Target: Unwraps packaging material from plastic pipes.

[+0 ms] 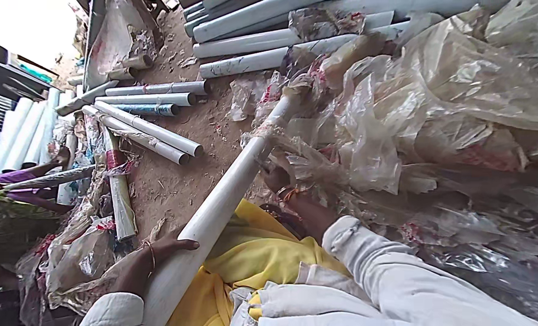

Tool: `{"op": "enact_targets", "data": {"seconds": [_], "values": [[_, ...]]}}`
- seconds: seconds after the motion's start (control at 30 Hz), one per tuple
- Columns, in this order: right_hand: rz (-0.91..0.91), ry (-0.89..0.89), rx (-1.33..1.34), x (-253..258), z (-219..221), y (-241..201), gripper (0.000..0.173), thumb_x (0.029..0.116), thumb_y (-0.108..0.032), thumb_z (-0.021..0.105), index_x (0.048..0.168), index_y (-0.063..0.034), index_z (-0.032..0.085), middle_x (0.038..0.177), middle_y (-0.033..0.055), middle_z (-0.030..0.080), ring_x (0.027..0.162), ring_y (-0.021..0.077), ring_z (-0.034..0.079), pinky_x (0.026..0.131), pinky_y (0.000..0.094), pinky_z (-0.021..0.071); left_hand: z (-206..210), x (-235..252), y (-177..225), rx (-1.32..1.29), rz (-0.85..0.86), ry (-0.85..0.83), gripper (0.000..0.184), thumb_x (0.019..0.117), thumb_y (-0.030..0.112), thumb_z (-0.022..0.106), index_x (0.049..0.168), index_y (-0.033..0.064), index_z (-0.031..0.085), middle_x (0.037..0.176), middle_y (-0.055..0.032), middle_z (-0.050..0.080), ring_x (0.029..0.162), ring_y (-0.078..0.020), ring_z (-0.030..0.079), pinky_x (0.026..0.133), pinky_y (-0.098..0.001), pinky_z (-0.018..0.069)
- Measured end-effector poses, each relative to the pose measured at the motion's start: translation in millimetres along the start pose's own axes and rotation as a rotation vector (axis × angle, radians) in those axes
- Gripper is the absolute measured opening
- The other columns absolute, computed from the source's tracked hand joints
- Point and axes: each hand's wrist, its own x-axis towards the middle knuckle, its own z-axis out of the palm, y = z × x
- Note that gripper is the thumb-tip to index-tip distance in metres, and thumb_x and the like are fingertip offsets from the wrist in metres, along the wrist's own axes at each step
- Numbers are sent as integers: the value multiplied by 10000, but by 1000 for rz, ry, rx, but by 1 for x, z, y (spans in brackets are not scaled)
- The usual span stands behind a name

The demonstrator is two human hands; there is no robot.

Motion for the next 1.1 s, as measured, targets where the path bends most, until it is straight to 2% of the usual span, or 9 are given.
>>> {"op": "enact_targets", "data": {"seconds": [0.07, 0.17, 0.27, 0.47, 0.57, 0.67, 0.9, 0.97, 1.1], "values": [[148, 52, 24, 29, -16, 12, 396, 1106, -279, 452, 1434, -125, 611, 1305, 228, 672, 1197, 432, 643, 993, 633, 470, 1, -2, 0, -2, -6, 6, 794, 833, 194, 723, 1514, 115, 322, 1203, -103, 616, 968, -150, 662, 816, -328, 574], [-193, -130, 25, -24, 9, -20, 357, 1077, -165, 487, 1384, -86, 650, 1263, 241, 671, 1133, 412, 659, 968, 587, 496, -1, 4, 0, -12, 24, -1, 843, 793, 200, 763, 1510, 99, 332, 1217, -110, 625, 992, -159, 671, 839, -340, 579], [-443, -306, -83, -63, 34, -38, 452, 1057, -163, 473, 1490, -246, 575, 1269, 228, 652, 1077, 379, 671, 890, 551, 517, 0, 5, -3, 13, 35, 12, 897, 743, 237, 798, 1501, 77, 345, 1241, -130, 617, 1032, -179, 663, 873, -366, 569], [67, 58, -61, 61, -25, 12, 412, 1116, -300, 428, 1486, -188, 573, 1341, 196, 666, 1229, 411, 637, 1018, 614, 471, 0, 7, -4, 30, 18, 6, 910, 742, 249, 801, 1511, 100, 337, 1271, -130, 602, 1059, -183, 651, 884, -372, 562], [-103, -73, 11, 14, -5, -12, 364, 1096, -210, 466, 1393, -96, 642, 1270, 224, 678, 1166, 408, 650, 990, 600, 480, -2, 6, -2, 17, 33, -2, 914, 737, 258, 802, 1511, 99, 343, 1249, -127, 620, 1037, -187, 666, 870, -376, 573], [-434, -230, -25, -54, 36, -27, 425, 1052, -178, 478, 1449, -229, 622, 1204, 211, 686, 1037, 360, 684, 874, 538, 523, -2, 6, -3, 27, 28, -5, 912, 739, 259, 796, 1514, 99, 344, 1264, -132, 615, 1055, -193, 660, 889, -385, 565], [-16, 129, 105, 51, -13, 18, 379, 1110, -261, 472, 1389, -66, 639, 1240, 259, 687, 1144, 458, 652, 951, 651, 480, -3, 8, -5, 17, 19, 6, 910, 706, 289, 793, 1486, 95, 366, 1229, -114, 625, 1024, -178, 668, 854, -366, 577], [-107, 0, 61, 26, -3, 0, 358, 1100, -208, 477, 1374, -52, 646, 1276, 241, 671, 1164, 423, 649, 996, 604, 482, -6, 8, -3, 13, 10, -14, 880, 757, 261, 771, 1506, 94, 341, 1249, -133, 609, 1034, -195, 656, 863, -379, 567], [-527, -256, -25, -66, 47, -29, 445, 1021, -136, 525, 1448, -216, 622, 1218, 236, 678, 1025, 381, 689, 854, 540, 538, -9, 9, -3, 2, -5, -35, 878, 780, 257, 739, 1527, 102, 307, 1226, -113, 625, 999, -168, 671, 843, -356, 576]]}}
